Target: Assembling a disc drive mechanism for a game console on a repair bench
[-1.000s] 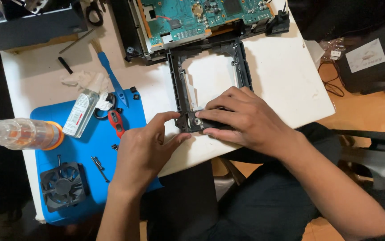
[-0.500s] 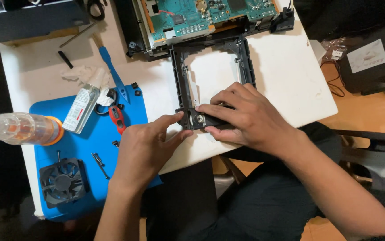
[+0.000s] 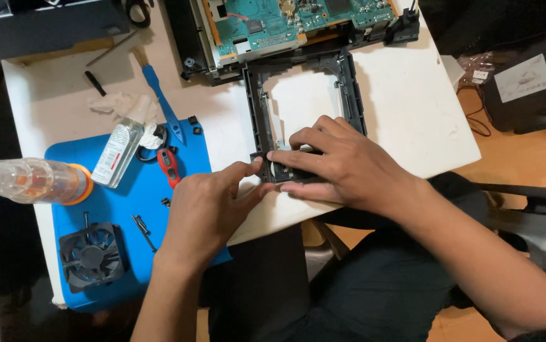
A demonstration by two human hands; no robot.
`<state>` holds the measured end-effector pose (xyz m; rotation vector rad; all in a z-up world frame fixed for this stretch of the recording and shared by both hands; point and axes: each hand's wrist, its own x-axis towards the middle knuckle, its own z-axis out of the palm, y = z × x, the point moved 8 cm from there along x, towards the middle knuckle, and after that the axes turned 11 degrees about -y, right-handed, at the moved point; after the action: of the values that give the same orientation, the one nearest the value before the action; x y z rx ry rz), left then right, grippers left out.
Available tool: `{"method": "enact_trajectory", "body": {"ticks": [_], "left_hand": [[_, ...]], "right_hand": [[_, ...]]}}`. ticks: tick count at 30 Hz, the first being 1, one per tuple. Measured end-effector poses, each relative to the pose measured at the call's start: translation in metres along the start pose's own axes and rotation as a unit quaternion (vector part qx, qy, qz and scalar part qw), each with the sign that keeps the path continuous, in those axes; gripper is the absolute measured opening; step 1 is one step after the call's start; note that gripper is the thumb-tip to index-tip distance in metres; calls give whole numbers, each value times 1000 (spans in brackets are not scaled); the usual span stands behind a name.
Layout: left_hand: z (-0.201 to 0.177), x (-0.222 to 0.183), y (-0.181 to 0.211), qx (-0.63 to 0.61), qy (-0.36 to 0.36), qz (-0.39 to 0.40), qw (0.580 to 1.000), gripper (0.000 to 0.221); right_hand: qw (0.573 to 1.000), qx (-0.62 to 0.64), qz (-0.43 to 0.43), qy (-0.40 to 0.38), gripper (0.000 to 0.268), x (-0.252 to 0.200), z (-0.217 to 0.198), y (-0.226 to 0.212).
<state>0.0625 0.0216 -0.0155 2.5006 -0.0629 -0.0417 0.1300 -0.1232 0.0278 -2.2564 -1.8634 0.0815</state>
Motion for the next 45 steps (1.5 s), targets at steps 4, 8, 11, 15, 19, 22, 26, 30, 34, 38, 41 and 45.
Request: {"method": "enact_trajectory", "body": {"ticks": [4,8,11,15,19,22,26,30,34,38,41,45], "left_hand": [[1,-1,0,0,-3,-7,1000,36],[2,-1,-1,7,13,-2,1000,34],[3,1,-3,11,10,-4,1000,35],[2,0,-1,-12,4,17,1000,37],[6,-1,-3,-9,-10,4,1000,40],[2,-1,2,-15,17,35,999,38],[4,-5,4,30,64,46,996,48],[4,-6,6,72,88,47,992,49],[3,-5,7,53,85,53,994,43],[2,-7,8,57,83,32,994,43],[2,-3,9,51,69,22,996,43],[1,-2,14,47,36,32,998,48]], "right_hand": [[1000,14,11,-14,43,2,6,3],[1000,28,4,7,43,2,3,4],[999,43,0,14,45,-1,3,4],[997,72,39,0,46,2,6,7],[999,34,32,14,48,-2,8,5],[999,6,26,19,51,-4,10,4],[999,12,31,38,56,-6,7,5],[995,82,53,30,61,-7,1,13],[991,106,71,30,68,-13,-9,16],[985,151,67,49,39,-23,-6,20],[987,125,68,75,40,-29,-3,24],[987,99,85,98,51,-33,1,22]]}}
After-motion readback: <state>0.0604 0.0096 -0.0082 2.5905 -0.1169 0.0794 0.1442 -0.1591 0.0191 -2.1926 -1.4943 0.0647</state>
